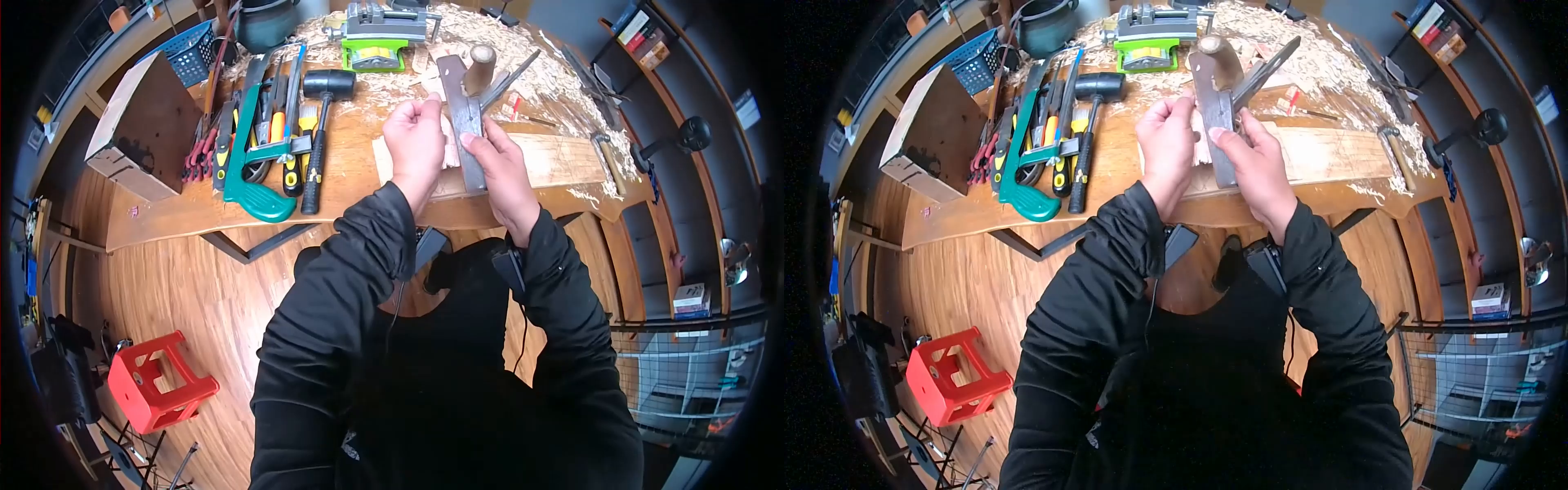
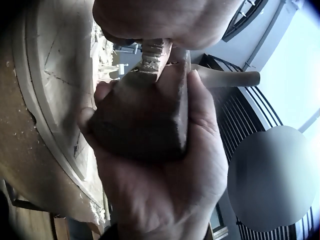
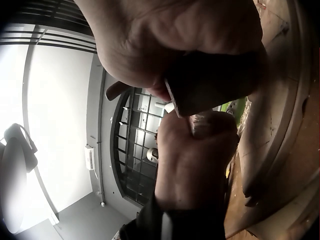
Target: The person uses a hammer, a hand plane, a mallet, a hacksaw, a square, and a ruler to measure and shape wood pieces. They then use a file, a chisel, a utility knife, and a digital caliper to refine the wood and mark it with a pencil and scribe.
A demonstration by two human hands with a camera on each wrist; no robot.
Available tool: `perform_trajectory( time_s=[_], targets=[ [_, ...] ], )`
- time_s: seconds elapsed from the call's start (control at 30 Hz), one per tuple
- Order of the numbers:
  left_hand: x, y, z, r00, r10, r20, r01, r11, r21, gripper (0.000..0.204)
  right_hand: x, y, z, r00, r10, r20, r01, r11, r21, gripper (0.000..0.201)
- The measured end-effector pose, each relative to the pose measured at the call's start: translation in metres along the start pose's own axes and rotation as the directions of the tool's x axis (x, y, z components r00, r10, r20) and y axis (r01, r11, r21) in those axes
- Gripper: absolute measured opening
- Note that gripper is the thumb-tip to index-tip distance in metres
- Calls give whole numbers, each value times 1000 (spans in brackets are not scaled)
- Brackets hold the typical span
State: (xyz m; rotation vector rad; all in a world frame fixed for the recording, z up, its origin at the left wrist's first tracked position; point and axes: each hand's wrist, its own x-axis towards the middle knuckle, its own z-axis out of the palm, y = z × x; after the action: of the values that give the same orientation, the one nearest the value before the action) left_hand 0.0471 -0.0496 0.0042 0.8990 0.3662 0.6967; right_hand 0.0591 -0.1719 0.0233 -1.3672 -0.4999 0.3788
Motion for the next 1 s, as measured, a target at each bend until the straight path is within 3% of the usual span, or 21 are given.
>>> perform_trajectory(
  time_s=[0.2, 0.3, 0.33, 0.4, 0.5, 0.6, 0.7, 0.77, 0.87, 0.93, 0.97, 1.0],
  targets=[
    [2, 3, 0, 999, 30, 39, -32, 999, 42, 21, 12, -11, 9, 996, -4, -86, -1, 998, -63, 74],
    [3, 13, 8, 999, 33, -7, -33, 999, -17, 25, 15, -11, 6, 998, -8, -62, 4, 998, -68, 75],
    [15, 12, 8, 996, 62, -65, -62, 998, -4, 26, 8, -9, 6, 998, -53, -20, 51, 992, -115, 77],
    [11, 18, 6, 997, 66, -47, -66, 998, 2, 26, -17, -15, 10, 994, -104, 21, 106, 971, -216, 79],
    [15, 10, 1, 993, 109, -39, -109, 994, 5, 27, -37, -7, 11, 999, 11, -50, -16, 996, -93, 79],
    [3, 10, 7, 996, 85, 26, -86, 995, 41, 28, -16, -10, 7, 995, -43, -88, 37, 997, -68, 82],
    [-2, 11, 9, 995, 76, 58, -80, 995, 55, 25, 4, -13, 1, 994, -2, -109, -2, 999, -39, 84],
    [-1, 12, 15, 995, 91, 48, -93, 995, 27, 27, 10, -19, 5, 994, -33, -104, 25, 997, -73, 86],
    [-1, 18, 19, 996, 92, 2, -92, 995, 24, 28, -6, -24, 7, 996, 37, -87, -42, 997, -58, 81],
    [13, 26, 17, 988, 150, -32, -149, 988, 43, 26, -37, -18, 12, 983, -184, 19, 184, 962, -202, 75],
    [18, 21, 14, 988, 150, -41, -148, 988, 41, 26, -43, -14, 15, 978, -207, 17, 208, 974, -93, 71],
    [17, 12, 11, 993, 112, -27, -111, 993, 36, 26, -45, -12, 14, 989, -147, -18, 144, 984, -103, 72]
  ],
)
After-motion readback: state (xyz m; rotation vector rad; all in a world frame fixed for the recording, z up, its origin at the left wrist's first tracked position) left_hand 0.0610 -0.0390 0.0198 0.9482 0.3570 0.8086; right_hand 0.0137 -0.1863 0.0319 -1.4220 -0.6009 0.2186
